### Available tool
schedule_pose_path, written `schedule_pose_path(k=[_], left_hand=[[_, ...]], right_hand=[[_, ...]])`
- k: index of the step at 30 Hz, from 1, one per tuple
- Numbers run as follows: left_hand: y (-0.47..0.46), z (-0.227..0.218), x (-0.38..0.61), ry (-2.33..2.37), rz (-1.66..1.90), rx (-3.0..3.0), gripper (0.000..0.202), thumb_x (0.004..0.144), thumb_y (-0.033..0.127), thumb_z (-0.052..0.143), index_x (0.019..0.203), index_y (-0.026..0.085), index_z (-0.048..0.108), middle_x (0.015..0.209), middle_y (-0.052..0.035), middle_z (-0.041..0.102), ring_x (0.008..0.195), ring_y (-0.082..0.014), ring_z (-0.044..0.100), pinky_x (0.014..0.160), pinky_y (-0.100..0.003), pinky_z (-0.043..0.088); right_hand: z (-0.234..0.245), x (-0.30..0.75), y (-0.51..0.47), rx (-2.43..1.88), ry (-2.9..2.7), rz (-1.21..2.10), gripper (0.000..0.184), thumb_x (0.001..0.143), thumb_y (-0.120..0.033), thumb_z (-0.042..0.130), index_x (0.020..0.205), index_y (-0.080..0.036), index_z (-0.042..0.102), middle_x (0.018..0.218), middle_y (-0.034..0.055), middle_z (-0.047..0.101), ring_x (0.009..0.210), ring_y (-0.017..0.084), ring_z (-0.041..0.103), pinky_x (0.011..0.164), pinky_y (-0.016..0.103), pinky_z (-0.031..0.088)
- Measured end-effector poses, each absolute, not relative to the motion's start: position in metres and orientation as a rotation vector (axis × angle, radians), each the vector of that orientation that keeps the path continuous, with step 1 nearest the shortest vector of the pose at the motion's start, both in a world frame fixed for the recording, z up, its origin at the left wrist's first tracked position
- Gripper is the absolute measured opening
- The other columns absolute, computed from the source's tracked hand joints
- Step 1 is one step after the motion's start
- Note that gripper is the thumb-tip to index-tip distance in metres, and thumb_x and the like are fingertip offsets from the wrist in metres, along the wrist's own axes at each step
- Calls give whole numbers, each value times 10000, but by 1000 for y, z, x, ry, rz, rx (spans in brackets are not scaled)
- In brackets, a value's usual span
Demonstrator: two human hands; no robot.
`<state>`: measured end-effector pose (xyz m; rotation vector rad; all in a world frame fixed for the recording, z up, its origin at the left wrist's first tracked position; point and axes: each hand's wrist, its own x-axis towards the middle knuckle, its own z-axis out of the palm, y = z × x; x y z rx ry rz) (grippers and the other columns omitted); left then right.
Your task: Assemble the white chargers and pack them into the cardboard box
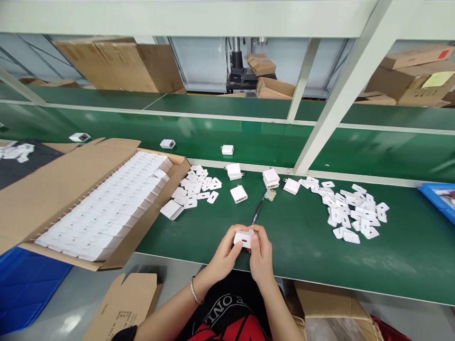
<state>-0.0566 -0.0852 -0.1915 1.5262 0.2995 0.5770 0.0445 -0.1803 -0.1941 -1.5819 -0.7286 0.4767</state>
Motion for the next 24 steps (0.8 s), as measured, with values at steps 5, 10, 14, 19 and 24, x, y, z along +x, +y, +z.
schedule_pose_path(k=[5, 10, 14, 19, 24], left_hand=[[-85, -198, -58, 360, 624, 1519, 403, 1073, 560, 496, 1226, 201, 598, 1140, -87, 638, 972, -207, 623, 860, -318, 523], [-83, -198, -58, 377, 636, 1547, 435, 1055, 600, 503, 1173, 197, 618, 1071, -77, 636, 931, -213, 605, 844, -324, 510], [-84, -197, -61, 393, 625, 1544, 496, 1082, 627, 383, 1152, 207, 637, 1061, -74, 623, 954, -225, 591, 886, -349, 504], [-87, -209, -66, 487, 658, 1575, 491, 1093, 610, 384, 1077, 214, 675, 1076, -90, 660, 1162, -271, 586, 1042, -395, 456], [-86, -215, -64, 497, 731, 1499, 439, 1107, 554, 401, 1058, 223, 685, 1014, -68, 653, 1080, -246, 598, 987, -363, 468]], right_hand=[[-199, 43, -184, -1540, -779, 581, 408, 1026, -574, 537, 1198, -209, 600, 906, 41, 718, 694, 180, 648, 625, 280, 521], [-199, 43, -185, -1515, -794, 579, 351, 1014, -472, 590, 1242, -206, 584, 980, 64, 746, 772, 195, 697, 666, 286, 547], [-193, 42, -184, -1528, -840, 518, 335, 1020, -467, 572, 1232, -207, 580, 967, 61, 740, 739, 183, 657, 648, 281, 524], [-192, 40, -186, -1498, -858, 577, 345, 1051, -520, 491, 1182, -215, 587, 926, 45, 708, 760, 193, 655, 682, 292, 522], [-167, 59, -186, -1652, -1040, 703, 288, 1066, -493, 501, 1152, -234, 594, 720, -32, 587, 625, 160, 541, 588, 264, 384]])
